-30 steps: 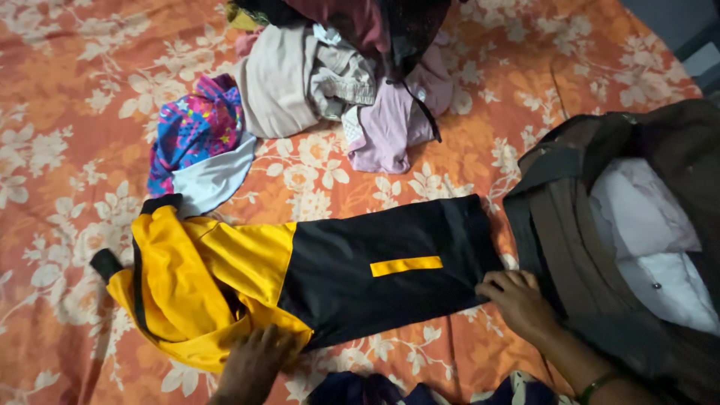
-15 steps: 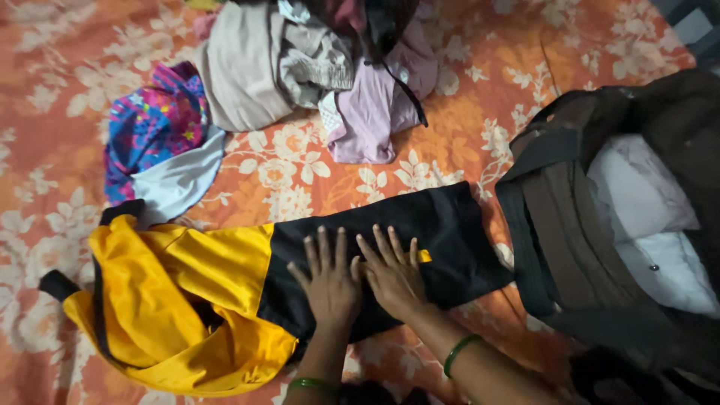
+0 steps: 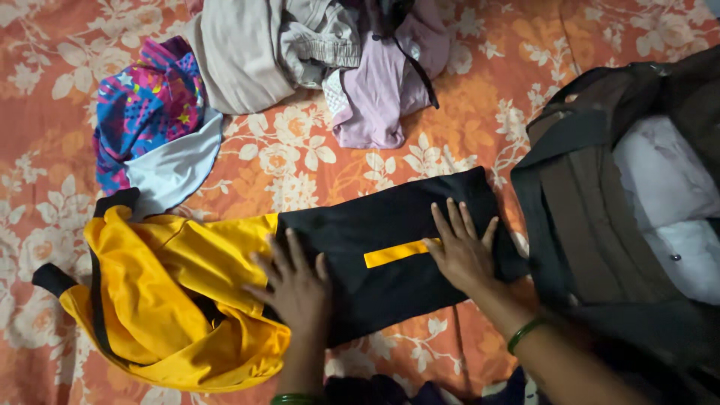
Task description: The person folds a yellow and black jacket, a colorful patterned top, and a pink top on a bed, then places them into a brown bag.
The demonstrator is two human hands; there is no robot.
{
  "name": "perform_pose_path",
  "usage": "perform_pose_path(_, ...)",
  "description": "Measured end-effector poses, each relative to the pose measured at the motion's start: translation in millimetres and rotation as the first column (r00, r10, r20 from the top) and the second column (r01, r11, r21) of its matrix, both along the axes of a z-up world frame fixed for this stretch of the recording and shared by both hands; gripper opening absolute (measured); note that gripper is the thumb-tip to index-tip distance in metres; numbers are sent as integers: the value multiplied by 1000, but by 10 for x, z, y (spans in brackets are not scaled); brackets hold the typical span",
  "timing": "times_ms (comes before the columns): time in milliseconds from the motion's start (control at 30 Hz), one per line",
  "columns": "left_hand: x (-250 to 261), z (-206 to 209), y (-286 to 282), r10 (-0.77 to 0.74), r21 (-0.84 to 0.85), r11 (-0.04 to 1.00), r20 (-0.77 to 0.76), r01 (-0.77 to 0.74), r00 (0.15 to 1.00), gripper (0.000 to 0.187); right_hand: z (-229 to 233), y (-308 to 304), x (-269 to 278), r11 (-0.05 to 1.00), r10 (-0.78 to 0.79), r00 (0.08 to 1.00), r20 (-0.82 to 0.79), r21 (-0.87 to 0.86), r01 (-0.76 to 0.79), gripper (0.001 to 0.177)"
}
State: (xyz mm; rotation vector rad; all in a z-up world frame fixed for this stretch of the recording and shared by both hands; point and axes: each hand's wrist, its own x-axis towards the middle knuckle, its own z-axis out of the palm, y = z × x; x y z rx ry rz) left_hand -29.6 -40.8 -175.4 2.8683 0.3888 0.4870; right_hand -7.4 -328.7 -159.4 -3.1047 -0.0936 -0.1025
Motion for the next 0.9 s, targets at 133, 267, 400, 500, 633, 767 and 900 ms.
perform_pose_path(133,251,82,-563,-198,-103,975,-9,196,980,67,-31,584,98,990,77,987,143,107,-93,72)
perform_pose_path(267,502,39,-512,-245,-97,966,-70,238,967,66,-110,671,321,986,164,984,63,-12,-164,71)
perform_pose_path(400,436,-110,204,-156,-45,987,-65,153,986,69,-141,27,391,976,125,981,151,161,-150,69)
perform_pose_path(500,428,-153,383,-142,-30,990,-132,140,981,71,-213,-143,417,984,142,980,142,87,-155,67)
perform_pose_path(633,352,-91,178,-94,-23,995,-83,92,992,68,-234,197,324,994,43,989,139,94,-56,70)
perform_pose_path(767,65,-14,-495,-185,-79,981,-81,179,979,63,-282,900,-85,986,112,980,165,106,-130,66)
perform_pose_path(900,-150,-49,-465,-246,12,969,-24,246,969,60,-308,736,-243,972,206,974,98,92,-215,66)
